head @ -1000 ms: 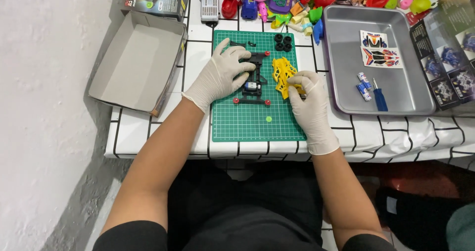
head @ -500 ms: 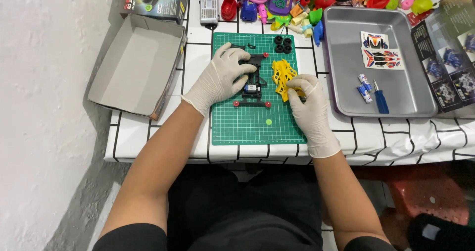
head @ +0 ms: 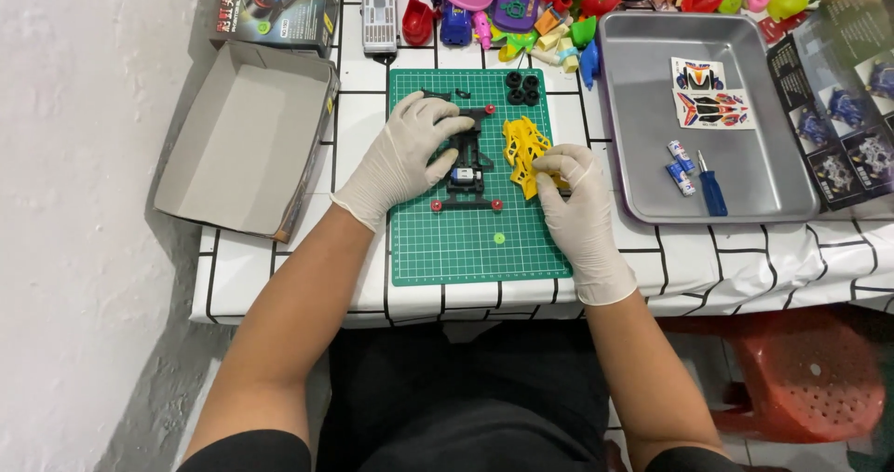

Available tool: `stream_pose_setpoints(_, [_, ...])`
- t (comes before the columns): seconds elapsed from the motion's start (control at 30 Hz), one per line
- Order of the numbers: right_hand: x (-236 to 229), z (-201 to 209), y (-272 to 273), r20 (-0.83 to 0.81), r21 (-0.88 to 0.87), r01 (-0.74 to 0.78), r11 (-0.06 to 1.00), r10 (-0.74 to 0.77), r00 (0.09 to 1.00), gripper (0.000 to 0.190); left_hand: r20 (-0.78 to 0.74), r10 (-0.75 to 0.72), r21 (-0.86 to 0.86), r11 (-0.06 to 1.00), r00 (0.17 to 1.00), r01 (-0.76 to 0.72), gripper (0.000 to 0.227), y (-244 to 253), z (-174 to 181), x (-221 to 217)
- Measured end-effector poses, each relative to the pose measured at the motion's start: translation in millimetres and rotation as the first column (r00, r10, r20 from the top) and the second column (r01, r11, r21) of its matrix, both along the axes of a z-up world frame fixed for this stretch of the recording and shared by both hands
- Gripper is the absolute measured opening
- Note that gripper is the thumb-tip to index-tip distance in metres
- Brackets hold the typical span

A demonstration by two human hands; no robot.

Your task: The person assembles a toy car chassis on a green cutting mat. They attach red wheels to the black frame, secure a battery pack, and use a screwdriver to tighten components. Finally, they place a yellow body shell onto the chassis.

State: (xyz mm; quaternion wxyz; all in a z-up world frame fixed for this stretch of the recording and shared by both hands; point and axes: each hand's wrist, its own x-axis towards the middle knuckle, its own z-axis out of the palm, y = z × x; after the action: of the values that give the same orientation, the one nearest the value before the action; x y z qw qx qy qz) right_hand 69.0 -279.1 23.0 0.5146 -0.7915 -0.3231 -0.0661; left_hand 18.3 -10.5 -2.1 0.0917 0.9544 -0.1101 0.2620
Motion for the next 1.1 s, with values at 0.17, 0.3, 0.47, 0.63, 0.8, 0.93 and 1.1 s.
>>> stream_pose_setpoints(0.17, [-1.3, 4.7, 0.2, -0.022, -0.003, 0.055, 0.998, -0.055, 0.998, 0.023, 0.072, 0.01, -0.234, 0.972, 0.997, 0.008, 0.047, 11.8, -1.5, 0.3])
stream_pose_setpoints(0.3, [0.0, 3.4, 2.2, -0.097, 0.016, 0.098, 0.995, -0.096, 0.991, 0.029, 0.108, 0.059, -0.379, 0.925, 0.992, -0.014, 0.048, 8.2, 10.2, -5.5])
stream_pose_setpoints(0.47, [-1.6, 7.6, 3.9, -0.126, -0.018, 0.103, 0.995, -0.104, 0.987, 0.039, 0.084, 0.055, -0.436, 0.9, 0.995, -0.013, 0.05, 4.4, 16.2, -9.5])
stream_pose_setpoints(0.63, [-3.4, 12.4, 4.3, -0.109, -0.064, 0.064, 0.996, -0.071, 0.991, 0.047, 0.077, 0.054, -0.496, 0.868, 0.996, -0.009, 0.049, 0.6, 22.2, -13.1])
stream_pose_setpoints(0.8, [-5.6, 16.0, 5.9, -0.039, -0.236, 0.052, 0.97, -0.062, 0.997, 0.05, -0.029, 0.044, -0.532, 0.845, 0.999, -0.053, 0.049, 1.6, 19.6, -13.7])
stream_pose_setpoints(0.93, [-4.9, 14.8, 6.7, -0.019, -0.281, 0.064, 0.957, -0.072, 0.997, 0.049, -0.059, 0.015, -0.506, 0.861, 0.998, -0.042, 0.056, -1.9, 28.1, -15.6])
stream_pose_setpoints(1.1, [-1.7, 10.2, 4.7, -0.011, -0.323, 0.062, 0.944, -0.069, 0.998, 0.038, -0.281, -0.024, -0.441, 0.891, 0.96, -0.107, 0.076, -8.0, 34.6, -15.4])
